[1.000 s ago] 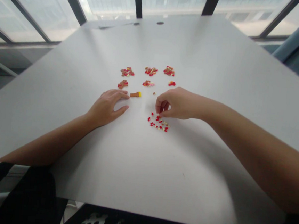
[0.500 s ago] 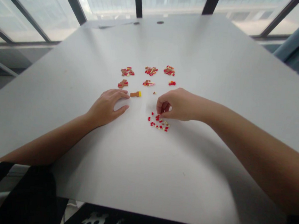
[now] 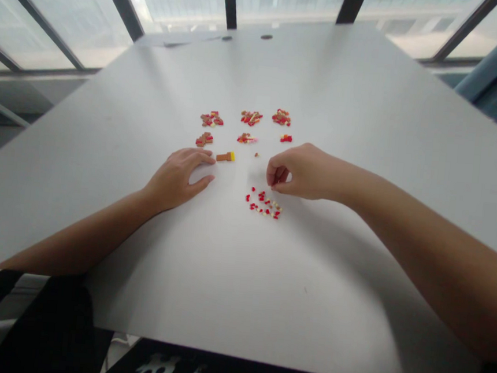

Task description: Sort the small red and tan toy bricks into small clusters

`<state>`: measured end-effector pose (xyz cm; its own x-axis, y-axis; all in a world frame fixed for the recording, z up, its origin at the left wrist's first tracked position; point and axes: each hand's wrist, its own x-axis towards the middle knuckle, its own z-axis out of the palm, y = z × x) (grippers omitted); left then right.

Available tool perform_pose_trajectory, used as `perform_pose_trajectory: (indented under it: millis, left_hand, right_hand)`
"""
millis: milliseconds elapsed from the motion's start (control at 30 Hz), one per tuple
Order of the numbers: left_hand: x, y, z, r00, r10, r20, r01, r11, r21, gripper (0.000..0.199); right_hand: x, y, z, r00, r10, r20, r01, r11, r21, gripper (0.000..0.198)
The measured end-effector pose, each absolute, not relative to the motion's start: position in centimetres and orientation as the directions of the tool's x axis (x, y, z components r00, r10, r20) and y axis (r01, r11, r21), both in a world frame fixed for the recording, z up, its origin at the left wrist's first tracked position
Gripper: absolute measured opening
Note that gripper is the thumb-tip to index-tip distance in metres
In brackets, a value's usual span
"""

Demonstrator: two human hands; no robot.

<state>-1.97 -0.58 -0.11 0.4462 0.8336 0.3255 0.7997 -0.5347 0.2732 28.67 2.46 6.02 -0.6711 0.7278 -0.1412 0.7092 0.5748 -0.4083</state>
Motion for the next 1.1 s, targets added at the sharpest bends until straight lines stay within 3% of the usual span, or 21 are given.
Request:
perform_pose_trajectory:
  millis: [800, 967, 1100]
  left_hand:
    - [-1.9, -0.5, -0.2, 0.452, 0.824, 0.341, 0.796, -0.545, 0.264, 0.028]
    - [-1.9, -0.6, -0.2, 0.445, 0.831, 0.335, 0.798, -0.537, 0.274, 0.026]
    - [-1.9, -0.6, -0.2, 0.448, 0.829, 0.336, 0.793, -0.542, 0.279, 0.026]
  right_hand:
    - [28.7, 3.3, 5.2, -0.659, 0.751, -0.052, 0.711, 0.599, -0.368, 0.016]
    - [27.1, 5.4, 4.6, -0.592, 0.806, 0.026, 0.749, 0.561, -0.353, 0.018]
    - [26.3, 6.7, 3.9, -0.492, 0.863, 0.112, 0.763, 0.489, -0.423, 0.015]
